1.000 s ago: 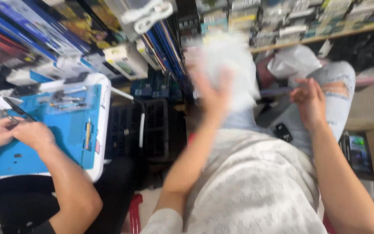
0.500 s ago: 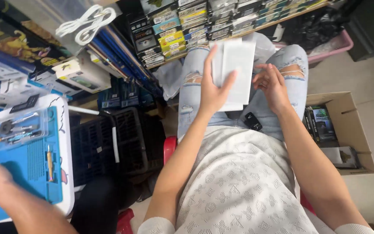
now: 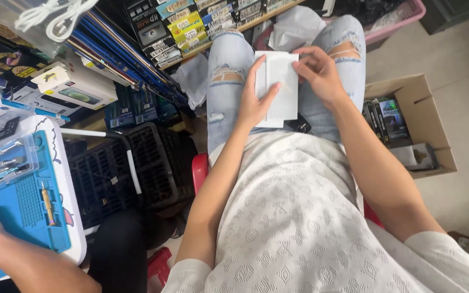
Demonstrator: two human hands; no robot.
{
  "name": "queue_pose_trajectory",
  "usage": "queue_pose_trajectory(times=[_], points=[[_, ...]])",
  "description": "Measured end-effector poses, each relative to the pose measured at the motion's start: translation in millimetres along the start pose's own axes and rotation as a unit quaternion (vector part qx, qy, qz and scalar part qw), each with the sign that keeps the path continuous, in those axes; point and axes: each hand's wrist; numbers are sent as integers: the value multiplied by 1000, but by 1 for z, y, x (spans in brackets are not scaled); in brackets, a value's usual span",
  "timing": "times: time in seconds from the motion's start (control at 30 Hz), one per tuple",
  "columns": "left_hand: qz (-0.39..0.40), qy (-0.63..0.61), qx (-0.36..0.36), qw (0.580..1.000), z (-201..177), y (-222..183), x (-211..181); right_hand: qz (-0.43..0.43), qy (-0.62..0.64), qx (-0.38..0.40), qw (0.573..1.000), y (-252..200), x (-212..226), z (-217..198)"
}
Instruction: Unboxing a mobile phone replacement part and inspecting the included documentation.
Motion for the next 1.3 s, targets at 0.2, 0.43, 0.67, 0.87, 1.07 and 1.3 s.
queue_pose_trajectory(times=[0.2, 0.43, 0.67, 0.87, 1.07, 1.3], points=[[-19, -15, -25, 999, 2, 0, 18, -15, 43, -73, 996, 4, -23, -19], [-66, -3, -2, 998, 8, 4, 19, -31, 18, -43, 998, 0, -12, -14], [-132, 45, 40, 989, 8, 1, 17, 29, 33, -33, 998, 1, -9, -9], [-52, 0, 83, 995, 8, -2, 6, 93, 19, -19, 995, -3, -3, -9], [-90, 8, 79, 993, 4, -3, -1, 86, -18, 19, 996, -3, -6, -9], [-42, 51, 87, 994, 6, -2, 12, 86, 15, -93, 992, 3, -16, -12]])
Point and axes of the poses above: each hand's wrist, its own y-axis towards the middle knuckle, its own z-axis out of the palm, x = y × z
